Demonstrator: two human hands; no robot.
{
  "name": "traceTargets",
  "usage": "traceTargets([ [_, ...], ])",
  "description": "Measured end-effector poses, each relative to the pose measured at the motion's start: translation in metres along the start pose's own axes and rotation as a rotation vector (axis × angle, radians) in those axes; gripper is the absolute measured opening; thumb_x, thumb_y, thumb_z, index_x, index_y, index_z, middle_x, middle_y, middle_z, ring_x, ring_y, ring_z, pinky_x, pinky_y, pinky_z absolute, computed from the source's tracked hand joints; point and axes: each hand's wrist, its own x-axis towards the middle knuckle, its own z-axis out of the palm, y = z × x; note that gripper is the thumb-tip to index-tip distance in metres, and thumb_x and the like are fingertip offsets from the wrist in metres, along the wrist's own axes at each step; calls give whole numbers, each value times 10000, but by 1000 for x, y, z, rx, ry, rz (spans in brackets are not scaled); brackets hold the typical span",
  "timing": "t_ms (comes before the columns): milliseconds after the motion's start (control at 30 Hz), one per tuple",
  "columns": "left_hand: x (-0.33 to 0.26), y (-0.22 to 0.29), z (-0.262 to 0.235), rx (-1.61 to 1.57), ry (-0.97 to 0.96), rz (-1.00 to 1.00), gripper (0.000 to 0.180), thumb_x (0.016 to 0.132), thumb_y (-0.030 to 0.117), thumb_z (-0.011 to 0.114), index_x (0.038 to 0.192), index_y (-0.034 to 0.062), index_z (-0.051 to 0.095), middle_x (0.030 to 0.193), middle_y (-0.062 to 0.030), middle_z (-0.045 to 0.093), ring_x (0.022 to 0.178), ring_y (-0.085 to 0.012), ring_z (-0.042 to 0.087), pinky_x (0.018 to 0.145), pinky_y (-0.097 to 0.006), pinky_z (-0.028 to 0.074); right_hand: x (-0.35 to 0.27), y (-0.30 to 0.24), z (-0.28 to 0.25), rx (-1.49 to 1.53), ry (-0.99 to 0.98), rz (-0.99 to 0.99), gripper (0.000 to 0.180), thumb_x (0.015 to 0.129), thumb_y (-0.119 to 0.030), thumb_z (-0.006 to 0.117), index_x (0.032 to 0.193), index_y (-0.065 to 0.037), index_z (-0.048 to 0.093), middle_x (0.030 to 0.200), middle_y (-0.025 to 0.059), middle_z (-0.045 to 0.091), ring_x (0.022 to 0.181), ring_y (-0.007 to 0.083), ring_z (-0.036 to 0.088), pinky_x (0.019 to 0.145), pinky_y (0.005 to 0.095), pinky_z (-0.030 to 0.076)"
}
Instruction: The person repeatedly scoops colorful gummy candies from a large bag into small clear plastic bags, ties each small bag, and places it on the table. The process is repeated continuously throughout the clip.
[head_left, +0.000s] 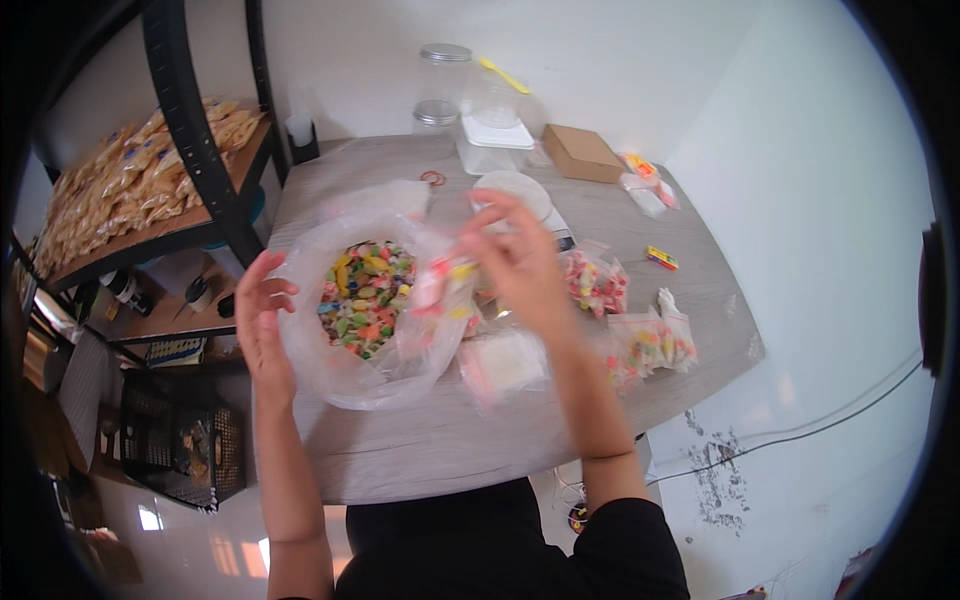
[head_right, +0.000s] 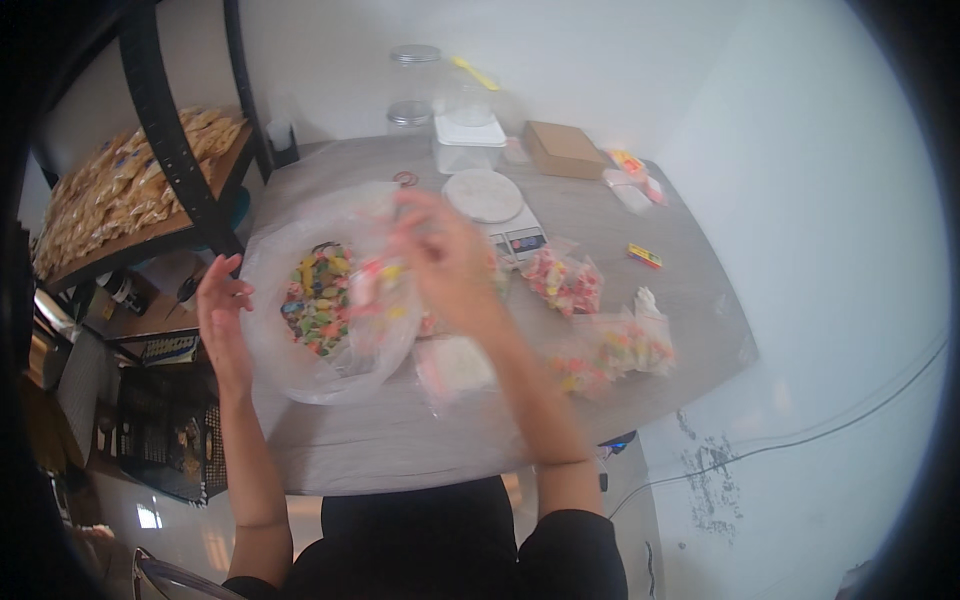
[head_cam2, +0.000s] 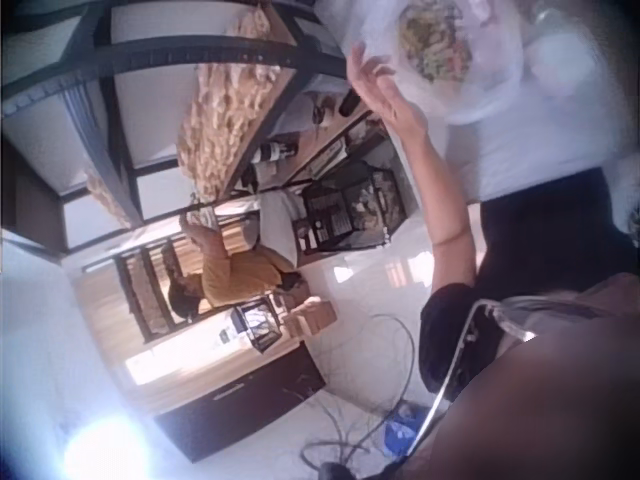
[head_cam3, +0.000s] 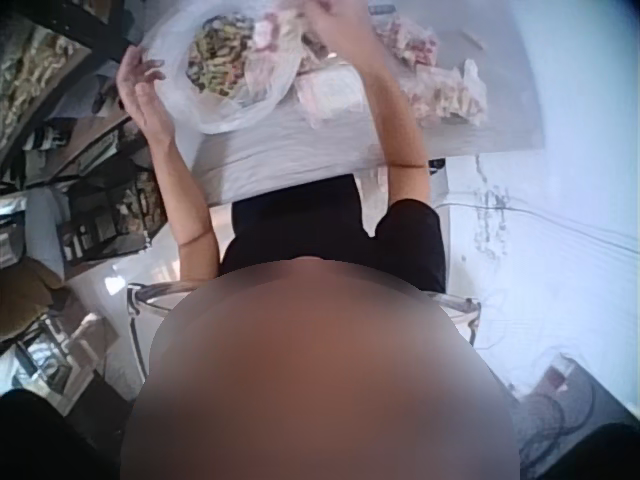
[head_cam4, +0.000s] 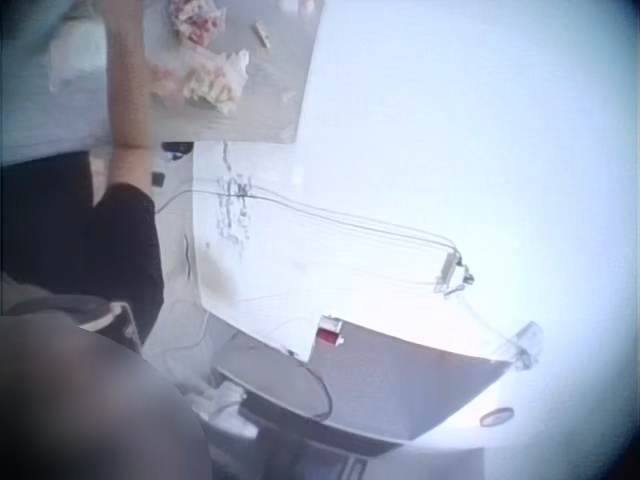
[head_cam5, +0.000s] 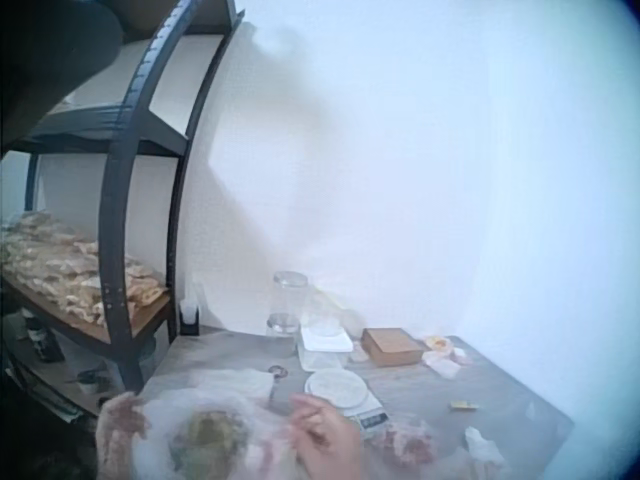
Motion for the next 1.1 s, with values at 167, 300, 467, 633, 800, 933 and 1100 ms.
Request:
traceTargets([
  [167,0,-6,-6,-72,23,56,522,937,390,423,1269,-12,396,1163,-124,508,920,-133,488,770,-273,377,-11,17,-152,-234,235,52,393,858,14,521,1244,-41,474,931,0,525,812,95,591,712,233,483],
  [300,-4,-9,-6,-25,12,41,536,938,426,412,1256,-6,407,1145,-89,498,906,-138,466,769,-279,369,-34,41,-253,-388,291,341,377,862,-8,498,1236,-55,490,913,-5,519,807,92,562,729,241,475],
  [467,-4,-13,-6,-20,2,54,458,951,346,406,1248,-3,412,1149,-85,493,910,-137,464,779,-279,370,-53,99,-314,-430,153,560,362,831,-65,519,1192,-85,544,937,10,561,853,114,579,743,272,464],
  [633,-3,-20,-10,-6,54,53,422,951,294,407,1250,-3,411,1152,-78,491,910,-126,461,781,-273,375,-58,145,-323,-558,0,686,385,798,-62,560,1183,-65,552,1035,45,592,943,164,569,802,330,462],
  [800,-1,-21,-11,-26,102,79,422,936,277,433,1251,-4,406,1153,-85,491,900,-123,464,767,-268,383,-35,115,-280,-1300,28,341,363,779,-92,587,1137,-36,567,1094,137,596,1016,301,561,865,365,439],
  [933,-2,-14,-9,-40,138,119,413,912,267,473,1222,-1,422,1135,-99,500,881,-128,474,736,-274,393,-36,41,-194,-1014,102,-210,304,765,-55,628,1067,-37,591,993,139,589,976,325,554,869,389,431],
  [1100,-7,2,-2,99,85,331,360,884,245,491,1144,0,448,1106,-111,508,867,-160,483,716,-292,394,-92,14,-73,-830,-302,-131,286,737,-180,708,988,-71,626,954,98,603,920,280,576,793,375,461],
])
